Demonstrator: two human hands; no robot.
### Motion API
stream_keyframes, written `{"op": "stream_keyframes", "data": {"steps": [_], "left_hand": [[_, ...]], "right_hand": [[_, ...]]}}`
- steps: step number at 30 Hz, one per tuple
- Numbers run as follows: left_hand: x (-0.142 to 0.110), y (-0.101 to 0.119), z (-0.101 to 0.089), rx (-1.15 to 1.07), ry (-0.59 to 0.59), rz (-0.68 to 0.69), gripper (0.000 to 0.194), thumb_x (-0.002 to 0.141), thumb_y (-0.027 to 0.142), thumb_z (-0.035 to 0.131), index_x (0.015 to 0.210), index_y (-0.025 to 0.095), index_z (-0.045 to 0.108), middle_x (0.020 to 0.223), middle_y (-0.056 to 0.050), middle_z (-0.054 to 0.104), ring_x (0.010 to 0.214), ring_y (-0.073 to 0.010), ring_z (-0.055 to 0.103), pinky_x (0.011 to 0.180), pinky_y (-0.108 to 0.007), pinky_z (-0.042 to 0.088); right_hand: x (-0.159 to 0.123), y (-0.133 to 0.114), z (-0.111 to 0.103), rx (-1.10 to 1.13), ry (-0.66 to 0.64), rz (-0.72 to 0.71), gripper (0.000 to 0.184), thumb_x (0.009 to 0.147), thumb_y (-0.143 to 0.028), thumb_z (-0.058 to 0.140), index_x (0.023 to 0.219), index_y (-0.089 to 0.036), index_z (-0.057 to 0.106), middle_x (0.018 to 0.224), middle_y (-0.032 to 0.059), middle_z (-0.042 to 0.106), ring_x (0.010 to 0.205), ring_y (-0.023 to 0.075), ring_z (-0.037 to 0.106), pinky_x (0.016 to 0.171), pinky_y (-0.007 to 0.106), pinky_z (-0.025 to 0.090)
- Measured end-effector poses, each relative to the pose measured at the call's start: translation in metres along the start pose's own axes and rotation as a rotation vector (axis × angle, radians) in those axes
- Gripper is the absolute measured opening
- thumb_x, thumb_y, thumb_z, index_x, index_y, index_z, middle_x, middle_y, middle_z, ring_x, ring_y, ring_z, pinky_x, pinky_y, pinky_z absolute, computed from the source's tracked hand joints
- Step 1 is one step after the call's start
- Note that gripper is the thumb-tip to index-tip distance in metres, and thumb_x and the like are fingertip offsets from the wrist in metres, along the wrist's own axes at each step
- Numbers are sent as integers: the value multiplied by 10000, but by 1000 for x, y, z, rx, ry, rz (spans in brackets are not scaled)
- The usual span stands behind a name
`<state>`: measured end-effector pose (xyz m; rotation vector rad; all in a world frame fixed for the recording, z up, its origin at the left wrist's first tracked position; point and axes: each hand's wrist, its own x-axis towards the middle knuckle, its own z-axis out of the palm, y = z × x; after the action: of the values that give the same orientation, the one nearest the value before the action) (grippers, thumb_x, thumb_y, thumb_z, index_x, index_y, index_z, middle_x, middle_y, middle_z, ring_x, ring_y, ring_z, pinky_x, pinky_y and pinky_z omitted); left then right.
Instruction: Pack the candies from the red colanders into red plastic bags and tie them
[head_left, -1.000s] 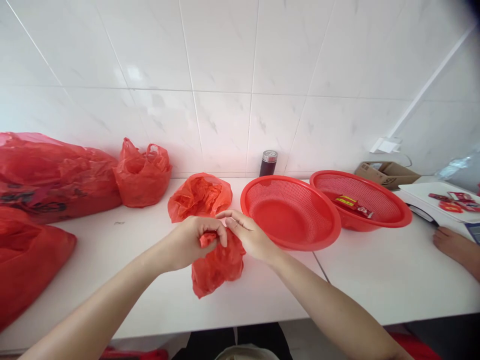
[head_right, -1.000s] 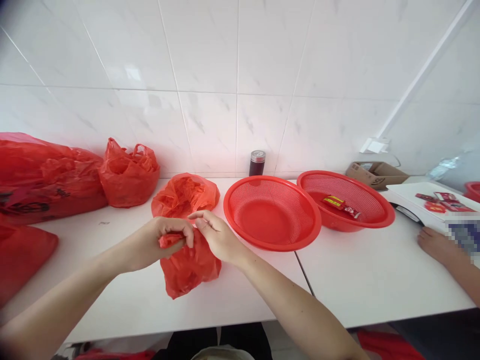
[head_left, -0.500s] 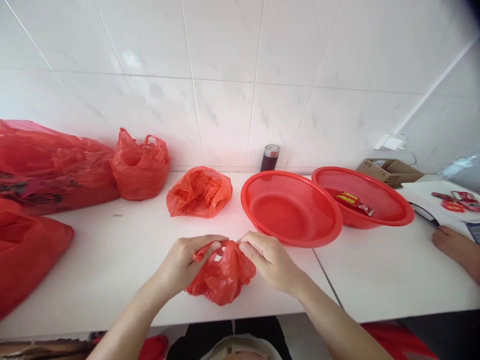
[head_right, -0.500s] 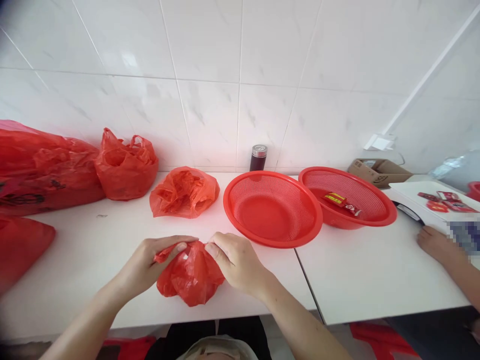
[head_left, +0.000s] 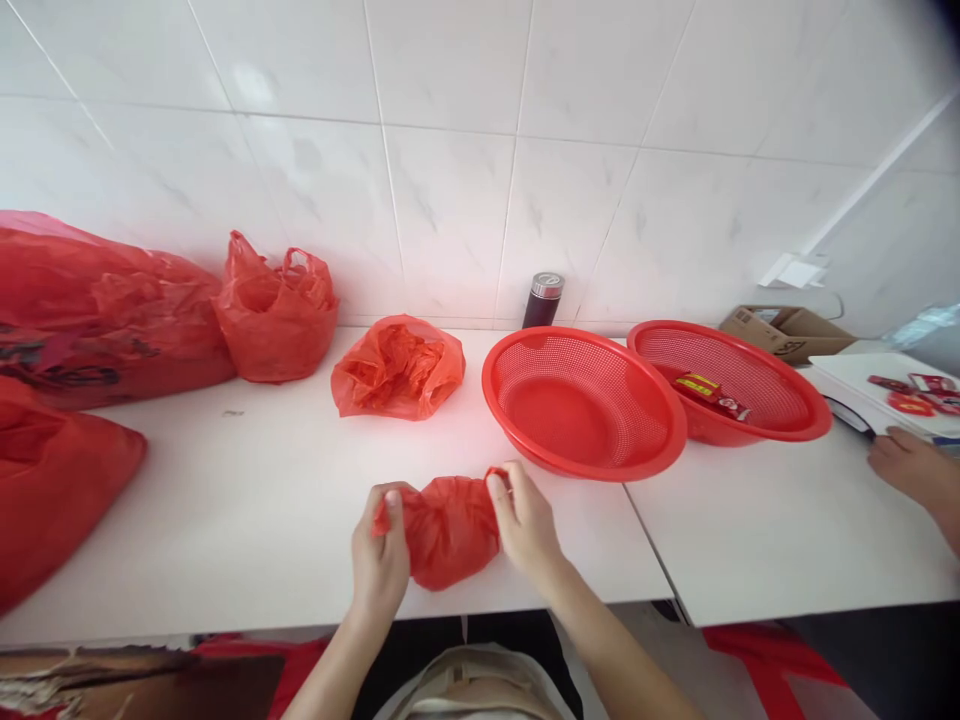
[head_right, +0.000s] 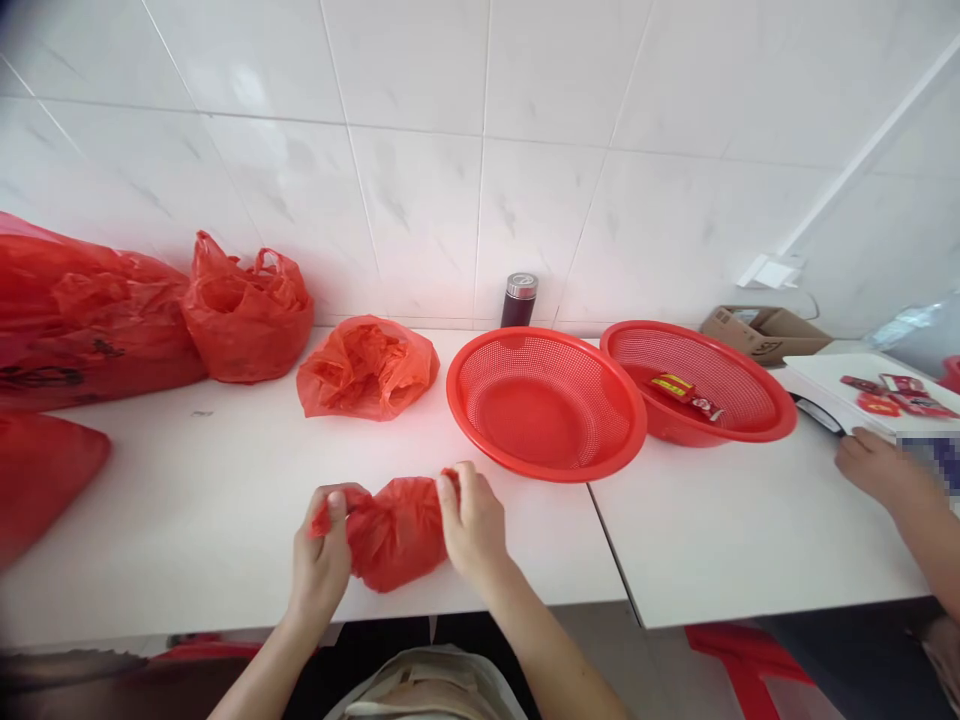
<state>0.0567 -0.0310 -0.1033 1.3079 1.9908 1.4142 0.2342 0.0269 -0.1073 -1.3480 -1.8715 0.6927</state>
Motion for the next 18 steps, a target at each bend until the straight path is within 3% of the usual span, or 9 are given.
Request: {"op": "stream_keyframes", "data": {"steps": [4,9,13,18], "left_hand": [[6,-8,7,179,-96,22,297,987,437,265,863,250,460,659,20,583,573,-171,552,590,-267,431],[24,-28,-3,320,-172,21,297,984,421,252,918,250,486,533,52,461,482,-170,475,544,-252,357],[48,-36,-1,474,-244,6,309,968,412,282,937,251,545,577,16,540,529,-181,509,561,-258,329],[77,-45,7,670,-385,-34,299,911,436,404,774,257,600,633,-38,633,560,-214,554,516,-268,264]], "right_hand": [[4,3,23,-188,-59,-29,329,1016,-420,263,936,-225,515,689,23,636,616,205,620,586,281,397],[11,29,23,-274,-48,19,348,1020,-404,256,895,-223,526,679,18,649,604,199,625,553,263,349],[19,44,26,-370,-19,58,336,1020,-381,274,899,-220,544,691,6,664,612,179,624,544,248,314],[25,50,37,-518,27,91,307,1001,-365,354,895,-208,594,634,16,649,563,173,594,519,258,218]]}}
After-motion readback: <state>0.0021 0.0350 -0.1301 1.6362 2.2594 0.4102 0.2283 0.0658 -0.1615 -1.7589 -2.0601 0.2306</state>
